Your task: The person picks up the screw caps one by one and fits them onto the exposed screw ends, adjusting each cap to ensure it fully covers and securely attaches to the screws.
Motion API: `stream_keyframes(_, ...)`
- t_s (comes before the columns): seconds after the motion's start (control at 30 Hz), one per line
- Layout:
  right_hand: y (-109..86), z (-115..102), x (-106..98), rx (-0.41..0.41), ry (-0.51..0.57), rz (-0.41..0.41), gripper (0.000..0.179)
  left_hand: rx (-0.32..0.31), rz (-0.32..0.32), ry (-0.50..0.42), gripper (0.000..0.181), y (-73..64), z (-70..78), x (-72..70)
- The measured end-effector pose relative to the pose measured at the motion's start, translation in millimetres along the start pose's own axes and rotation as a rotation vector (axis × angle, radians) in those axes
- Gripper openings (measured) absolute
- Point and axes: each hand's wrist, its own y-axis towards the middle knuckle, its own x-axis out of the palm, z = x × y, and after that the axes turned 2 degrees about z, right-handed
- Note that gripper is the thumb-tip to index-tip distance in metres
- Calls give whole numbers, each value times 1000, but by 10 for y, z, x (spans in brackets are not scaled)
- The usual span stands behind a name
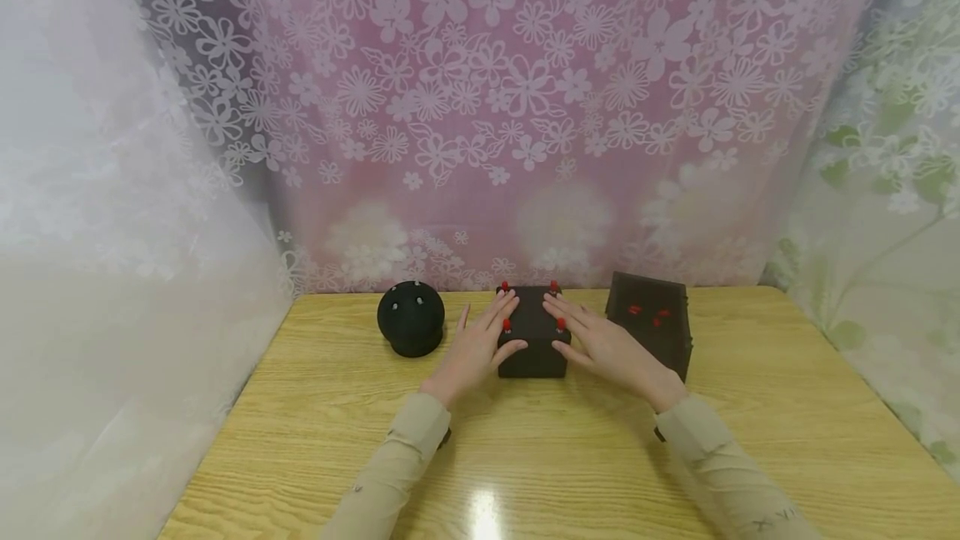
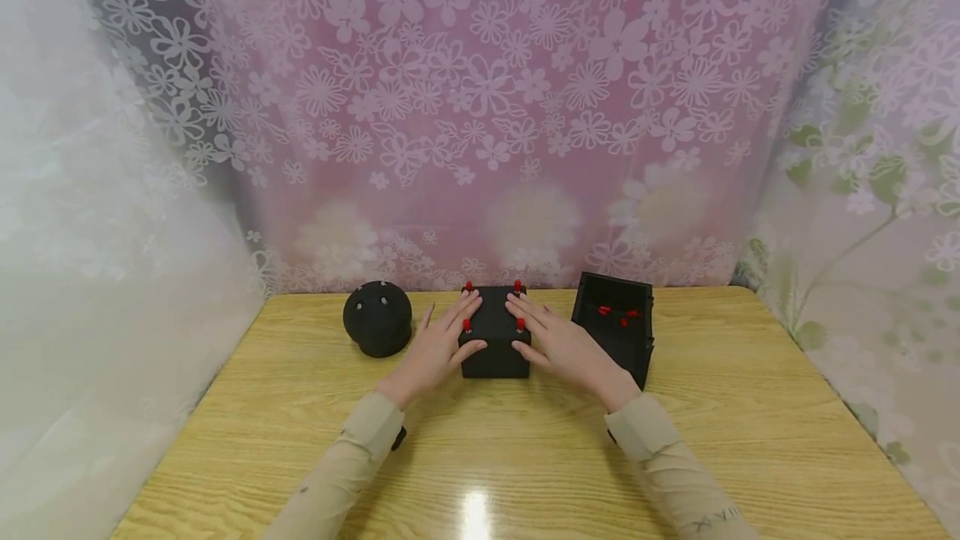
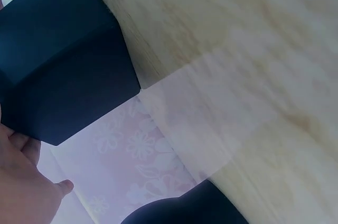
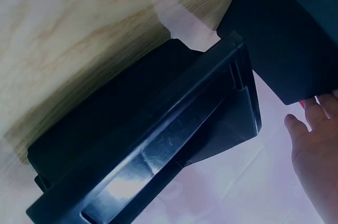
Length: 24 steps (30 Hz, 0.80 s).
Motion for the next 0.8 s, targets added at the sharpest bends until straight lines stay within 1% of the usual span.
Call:
stream_keyframes(0.13,37,47,23,-22,-26,20,71,-16,-15,2,75,43,-21,8)
stream_keyframes(0.23,61,71,38,-31,-28,32,73,-17,-11,7,76,74,-40,15)
stream_keyframes(0.33,79,83,37,-23,-13,35,74,-13,-5,3,75,106,-57,17)
stream_keyframes(0.47,105,99,28,-5,7,22,72,-14,-13,8,75,144,-76,11)
stream_keyframes(0.6,141,128,37,-1,1,20,72,-22,-18,16,75,171,-99,14)
stream_keyframes(0.67,156,147,52,2,-8,21,72,-20,-11,10,75,183,-115,23)
stream_keyframes(0.8,174,175,69,37,-6,0,75,-18,0,0,75,203,-142,42)
